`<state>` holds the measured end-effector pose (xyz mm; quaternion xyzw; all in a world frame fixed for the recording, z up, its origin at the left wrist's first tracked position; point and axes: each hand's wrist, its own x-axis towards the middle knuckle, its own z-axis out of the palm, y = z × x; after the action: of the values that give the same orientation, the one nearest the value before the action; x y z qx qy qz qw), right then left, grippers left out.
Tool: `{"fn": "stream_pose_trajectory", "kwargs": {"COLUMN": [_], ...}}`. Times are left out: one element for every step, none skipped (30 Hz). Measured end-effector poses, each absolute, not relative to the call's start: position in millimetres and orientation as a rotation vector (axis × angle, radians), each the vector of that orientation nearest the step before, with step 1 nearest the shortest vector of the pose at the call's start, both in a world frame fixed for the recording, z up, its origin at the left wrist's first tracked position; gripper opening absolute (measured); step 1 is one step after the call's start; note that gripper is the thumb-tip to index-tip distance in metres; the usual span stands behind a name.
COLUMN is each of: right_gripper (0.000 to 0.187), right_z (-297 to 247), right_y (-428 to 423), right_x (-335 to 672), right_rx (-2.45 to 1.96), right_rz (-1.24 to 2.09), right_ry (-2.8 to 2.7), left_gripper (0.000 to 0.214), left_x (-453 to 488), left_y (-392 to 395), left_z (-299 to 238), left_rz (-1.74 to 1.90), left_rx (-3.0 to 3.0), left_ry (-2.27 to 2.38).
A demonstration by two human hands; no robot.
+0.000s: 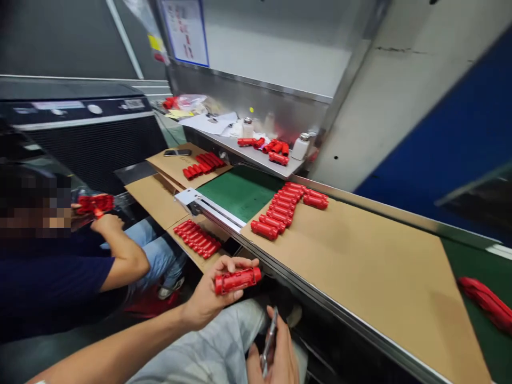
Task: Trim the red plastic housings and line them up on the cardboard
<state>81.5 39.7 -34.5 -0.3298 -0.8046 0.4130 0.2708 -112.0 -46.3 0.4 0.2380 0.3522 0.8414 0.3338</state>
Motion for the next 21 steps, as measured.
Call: {"fn": "stream_pose_trajectory", "kwargs": {"right_gripper": [0.048, 0.048, 0.049, 0.051, 0.052, 0.054, 0.054, 0.055, 0.055, 0.055, 0.056, 0.057, 0.057, 0.057, 0.057, 0.057, 0.057, 0.057, 0.057, 0.057, 0.058], "right_z": [-25, -13, -1, 12, 25, 36, 46, 54, 60, 65, 68, 70, 71, 71, 71, 71, 71, 72, 73, 74, 76], "right_y": [46, 52, 57, 61, 64, 66, 67, 67, 67, 66, 64, 63, 62, 60, 59, 57, 56, 54, 53, 51, 50], "right_x": [84, 86, 88, 90, 90, 90, 90, 89, 87, 86, 85, 84, 84, 84, 84, 84, 84, 84, 84, 84, 84], "right_rx": [-0.801, -0.708, -0.623, -0.554, -0.499, -0.45, -0.412, -0.388, -0.379, -0.38, -0.382, -0.386, -0.387, -0.383, -0.377, -0.375, -0.379, -0.385, -0.393, -0.398, -0.396], "right_rz": [1.009, 0.918, 0.835, 0.759, 0.691, 0.633, 0.588, 0.557, 0.538, 0.529, 0.525, 0.524, 0.52, 0.515, 0.508, 0.496, 0.481, 0.463, 0.443, 0.421, 0.398], "right_ry": [-2.248, -2.315, -2.359, -2.375, -2.371, -2.358, -2.343, -2.33, -2.32, -2.314, -2.317, -2.324, -2.333, -2.344, -2.355, -2.363, -2.367, -2.371, -2.377, -2.385, -2.392], "left_gripper": [0.036, 0.033, 0.031, 0.029, 0.027, 0.026, 0.026, 0.026, 0.027, 0.029, 0.03, 0.031, 0.031, 0.031, 0.031, 0.03, 0.03, 0.031, 0.031, 0.032, 0.032], "left_x": [-110, -108, -105, -101, -98, -94, -91, -87, -84, -81, -79, -77, -75, -74, -73, -72, -72, -71, -71, -70, -70], "left_y": [-46, -45, -46, -46, -46, -46, -46, -46, -46, -46, -45, -45, -45, -46, -46, -46, -47, -47, -48, -49, -50], "left_z": [4, 7, 10, 13, 16, 19, 21, 23, 25, 27, 29, 31, 32, 33, 35, 36, 36, 37, 37, 38, 38], "left_rz": [2.193, 2.188, 2.181, 2.173, 2.165, 2.157, 2.153, 2.152, 2.155, 2.16, 2.162, 2.164, 2.167, 2.171, 2.178, 2.188, 2.202, 2.217, 2.233, 2.246, 2.261], "left_rx": [0.656, 0.689, 0.723, 0.757, 0.792, 0.825, 0.857, 0.885, 0.906, 0.927, 0.95, 0.975, 1.0, 1.023, 1.044, 1.064, 1.078, 1.09, 1.098, 1.103, 1.104], "left_ry": [0.925, 0.935, 0.951, 0.968, 0.986, 1.003, 1.015, 1.019, 1.017, 1.016, 1.017, 1.02, 1.024, 1.031, 1.037, 1.043, 1.051, 1.06, 1.068, 1.08, 1.094]}}
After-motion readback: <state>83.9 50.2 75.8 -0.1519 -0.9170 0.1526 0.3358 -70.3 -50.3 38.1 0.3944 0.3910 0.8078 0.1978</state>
